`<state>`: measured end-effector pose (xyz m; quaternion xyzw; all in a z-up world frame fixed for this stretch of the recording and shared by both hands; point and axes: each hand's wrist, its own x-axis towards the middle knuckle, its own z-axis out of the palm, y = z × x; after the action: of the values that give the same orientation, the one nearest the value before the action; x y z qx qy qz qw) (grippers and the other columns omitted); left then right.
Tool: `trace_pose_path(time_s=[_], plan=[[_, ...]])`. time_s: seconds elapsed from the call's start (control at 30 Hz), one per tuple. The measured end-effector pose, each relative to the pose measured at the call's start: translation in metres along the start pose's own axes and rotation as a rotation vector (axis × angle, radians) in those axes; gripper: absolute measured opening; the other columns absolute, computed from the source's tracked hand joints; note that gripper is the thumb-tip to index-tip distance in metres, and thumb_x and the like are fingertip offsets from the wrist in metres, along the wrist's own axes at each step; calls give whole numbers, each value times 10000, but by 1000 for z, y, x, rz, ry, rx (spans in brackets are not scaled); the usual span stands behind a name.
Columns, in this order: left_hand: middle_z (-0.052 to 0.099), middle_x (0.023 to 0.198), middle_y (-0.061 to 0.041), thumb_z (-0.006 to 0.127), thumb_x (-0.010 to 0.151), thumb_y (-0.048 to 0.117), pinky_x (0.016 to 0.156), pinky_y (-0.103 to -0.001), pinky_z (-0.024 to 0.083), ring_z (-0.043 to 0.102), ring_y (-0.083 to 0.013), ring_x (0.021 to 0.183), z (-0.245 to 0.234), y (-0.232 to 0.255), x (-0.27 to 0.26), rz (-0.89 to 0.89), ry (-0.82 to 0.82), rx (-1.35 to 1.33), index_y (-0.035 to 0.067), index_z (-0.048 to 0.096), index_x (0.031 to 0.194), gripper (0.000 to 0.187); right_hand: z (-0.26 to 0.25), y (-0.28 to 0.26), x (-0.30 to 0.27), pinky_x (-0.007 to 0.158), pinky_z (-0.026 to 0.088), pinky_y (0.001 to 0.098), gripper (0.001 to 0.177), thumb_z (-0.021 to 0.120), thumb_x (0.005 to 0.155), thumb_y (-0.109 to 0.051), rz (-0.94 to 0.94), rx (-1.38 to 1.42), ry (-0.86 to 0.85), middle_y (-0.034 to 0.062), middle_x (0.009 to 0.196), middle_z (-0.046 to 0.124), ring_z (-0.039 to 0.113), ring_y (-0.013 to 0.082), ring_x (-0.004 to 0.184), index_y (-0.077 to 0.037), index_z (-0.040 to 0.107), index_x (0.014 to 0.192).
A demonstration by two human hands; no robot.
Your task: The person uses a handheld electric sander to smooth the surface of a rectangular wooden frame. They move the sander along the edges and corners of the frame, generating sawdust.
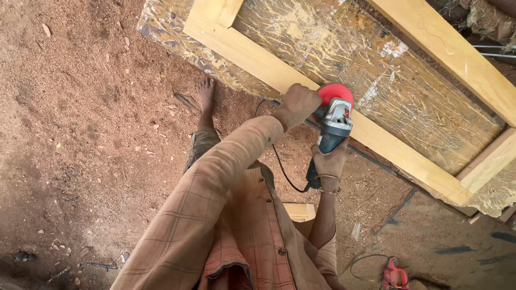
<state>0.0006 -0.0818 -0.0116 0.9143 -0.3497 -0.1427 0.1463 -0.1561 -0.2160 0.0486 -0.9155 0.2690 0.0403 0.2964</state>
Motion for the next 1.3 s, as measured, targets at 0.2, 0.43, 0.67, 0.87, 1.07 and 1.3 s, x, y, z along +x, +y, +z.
trace_pose_path(time_s=[0.2,0.43,0.67,0.87,1.07,1.3], plan=[[755,759,-100,702,825,158,611,-415,569,762,-278,712,-60,-150,-96,-292,5,-35,140,734,863,52,76,-148,11,759,578,530,633,772,717,-182,-54,-39,-223,281,913,702,704,482,852,37,466,1226],[752,805,-109,690,896,168,651,-406,575,759,-277,763,-116,-283,-148,-437,-45,76,123,720,913,56,146,-283,30,724,575,563,585,765,731,-195,-43,-91,-425,305,849,696,695,511,822,-12,415,1162],[746,827,-122,687,832,174,624,-416,578,753,-287,732,-104,-244,-152,-379,-60,36,113,726,938,127,114,-269,14,738,567,567,705,790,710,-201,-87,-137,-386,344,907,683,679,527,852,42,392,1238],[738,758,-140,691,874,176,567,-427,572,749,-309,702,-73,-178,-139,-299,-63,-103,51,708,1043,211,75,-199,-19,725,580,541,741,786,702,-221,-21,-65,-323,321,967,682,701,501,861,64,407,1272],[763,801,-47,711,847,215,642,-384,571,757,-228,776,-43,-85,-89,-86,-149,30,162,769,791,96,31,-109,-35,717,594,500,799,766,693,-216,257,-120,-265,263,896,712,734,439,806,68,401,1345],[774,801,-25,701,865,223,685,-371,564,764,-203,786,10,49,-16,180,-78,-49,227,786,785,117,-13,25,-59,733,588,440,848,831,657,-240,283,16,29,203,951,719,734,334,806,94,457,1341]])
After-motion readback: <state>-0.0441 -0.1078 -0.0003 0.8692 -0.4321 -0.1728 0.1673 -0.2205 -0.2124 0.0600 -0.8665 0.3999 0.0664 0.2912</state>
